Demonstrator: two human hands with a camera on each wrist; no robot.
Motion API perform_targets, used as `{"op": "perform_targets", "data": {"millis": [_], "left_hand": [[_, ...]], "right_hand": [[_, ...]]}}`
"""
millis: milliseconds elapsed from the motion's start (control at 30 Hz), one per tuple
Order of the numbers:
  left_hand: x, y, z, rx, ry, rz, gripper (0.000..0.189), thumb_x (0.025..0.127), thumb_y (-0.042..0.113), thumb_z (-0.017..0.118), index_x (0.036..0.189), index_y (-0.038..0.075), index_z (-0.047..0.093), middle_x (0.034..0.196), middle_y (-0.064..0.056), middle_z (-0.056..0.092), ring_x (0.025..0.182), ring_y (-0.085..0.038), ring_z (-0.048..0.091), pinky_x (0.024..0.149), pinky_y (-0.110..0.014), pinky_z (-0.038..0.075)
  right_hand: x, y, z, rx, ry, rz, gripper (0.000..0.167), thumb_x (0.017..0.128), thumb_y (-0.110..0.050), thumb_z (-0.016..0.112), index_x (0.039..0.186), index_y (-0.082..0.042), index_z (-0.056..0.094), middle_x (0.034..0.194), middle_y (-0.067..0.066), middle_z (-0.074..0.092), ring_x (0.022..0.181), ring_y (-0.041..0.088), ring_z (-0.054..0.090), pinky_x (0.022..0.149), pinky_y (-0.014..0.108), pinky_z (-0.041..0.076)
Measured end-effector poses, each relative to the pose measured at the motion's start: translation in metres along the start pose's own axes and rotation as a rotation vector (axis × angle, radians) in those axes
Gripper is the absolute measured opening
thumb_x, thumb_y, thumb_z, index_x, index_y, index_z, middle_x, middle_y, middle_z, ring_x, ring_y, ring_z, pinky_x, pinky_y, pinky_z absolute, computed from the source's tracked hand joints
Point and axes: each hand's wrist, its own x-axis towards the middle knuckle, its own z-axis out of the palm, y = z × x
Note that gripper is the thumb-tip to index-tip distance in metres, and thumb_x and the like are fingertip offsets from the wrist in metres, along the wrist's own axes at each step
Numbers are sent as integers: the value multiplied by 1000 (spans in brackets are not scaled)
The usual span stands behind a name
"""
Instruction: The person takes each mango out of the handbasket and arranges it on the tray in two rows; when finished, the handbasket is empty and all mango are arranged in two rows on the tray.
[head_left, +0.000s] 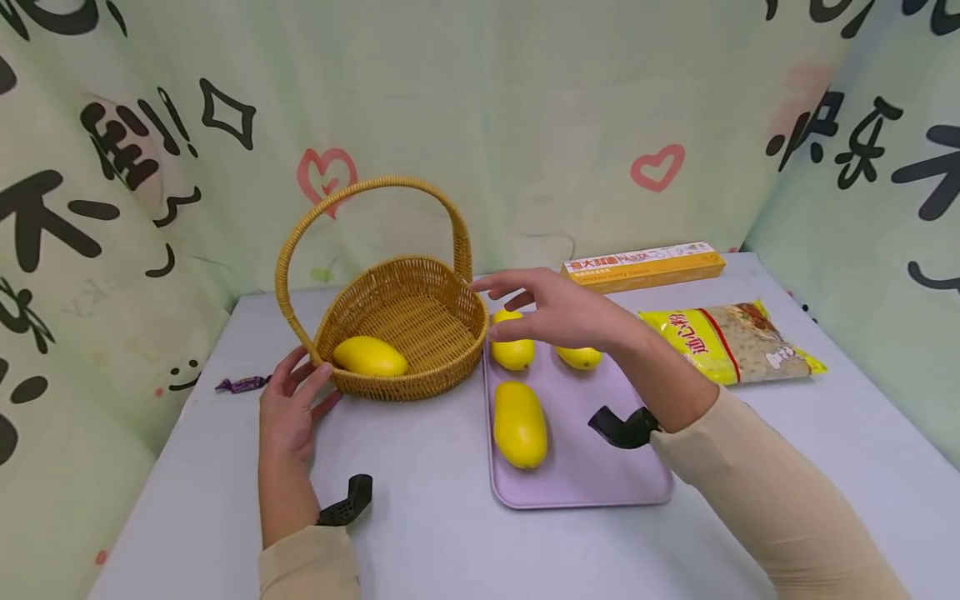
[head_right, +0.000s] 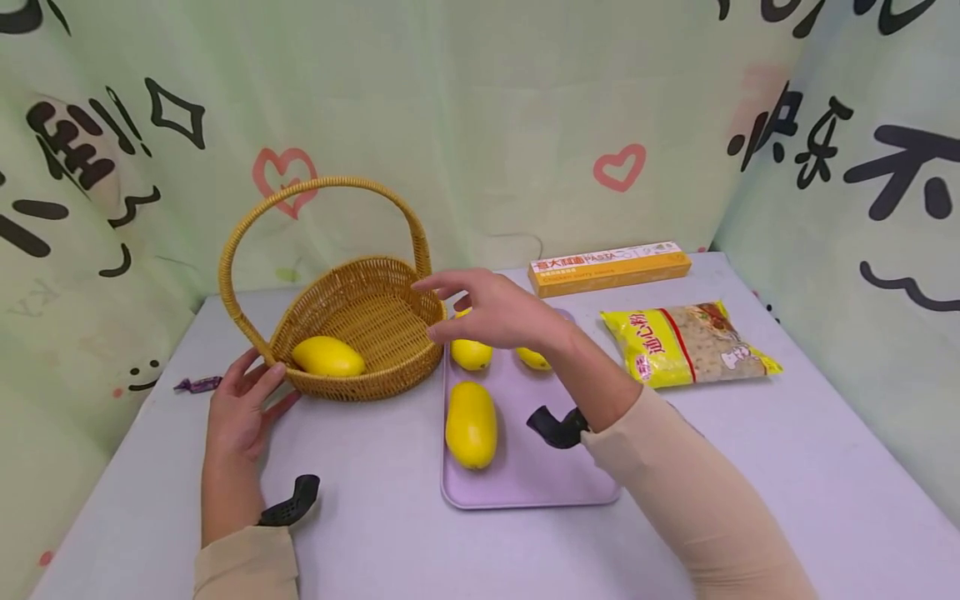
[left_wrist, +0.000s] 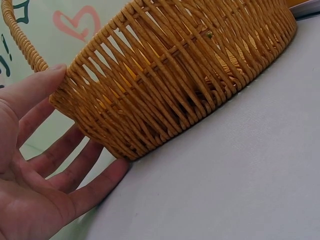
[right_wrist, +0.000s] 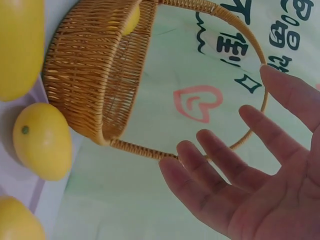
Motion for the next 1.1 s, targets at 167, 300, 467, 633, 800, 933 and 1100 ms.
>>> {"op": "perform_targets", "data": {"millis": [167, 300, 467, 633, 800, 933, 1100], "left_hand": [[-2, -2, -2, 3, 5, -13, 66, 98, 29, 72, 157, 37, 43, 160, -4, 44, 134, -21, 53, 104, -36, 56], [-2, -2, -3, -4, 13, -18, 65, 98, 28, 72, 156, 38, 44, 160, -3, 44, 133, -19, 53, 103, -34, 56], [-1, -1, -2, -5, 6, -11, 66, 98, 29, 73, 156, 38, 44, 160, -4, 44, 134, -21, 52, 103, -34, 57], [2, -1, -1, -17, 8, -11, 64, 98, 28, 73, 155, 38, 46, 159, -3, 45, 136, -22, 52, 100, -32, 57], [2, -1, 0, -12, 2, -9, 64, 98, 28, 73, 155, 38, 45, 159, -2, 45, 137, -22, 52, 103, -35, 57], [0, -1, 0, -6, -8, -10, 65, 98, 28, 72, 156, 38, 44, 161, -3, 44, 137, -22, 52, 105, -37, 56], [0, -1, 1, -15, -6, 4, 64, 99, 26, 71, 156, 37, 44, 160, -3, 44, 137, -22, 51, 104, -37, 56]], "right_hand": [[20, -8, -3, 38, -49, -12, 57, 94, -21, 73, 149, -20, 56, 150, 5, 56, 135, 30, 56, 113, 46, 49], [34, -15, -4, 39, -85, 7, 57, 95, -23, 73, 149, -25, 56, 144, 7, 59, 131, 28, 60, 109, 46, 51], [54, -21, -3, 13, -123, -10, 57, 96, -24, 73, 150, -26, 55, 141, 6, 60, 126, 23, 61, 108, 43, 52], [72, -25, -4, -31, -159, -5, 55, 94, -26, 74, 146, -27, 58, 138, 4, 62, 127, 21, 58, 107, 42, 51], [89, -28, -2, -54, -232, 24, 50, 94, -28, 75, 142, -30, 62, 137, 2, 63, 125, 20, 59, 98, 39, 57], [104, -29, 2, -61, -305, 47, 48, 95, -28, 74, 141, -32, 62, 137, 2, 62, 122, 20, 61, 90, 37, 59], [122, -31, 5, -46, -364, 51, 48, 97, -26, 73, 143, -29, 61, 135, 4, 62, 104, 17, 63, 77, 32, 58]]}}
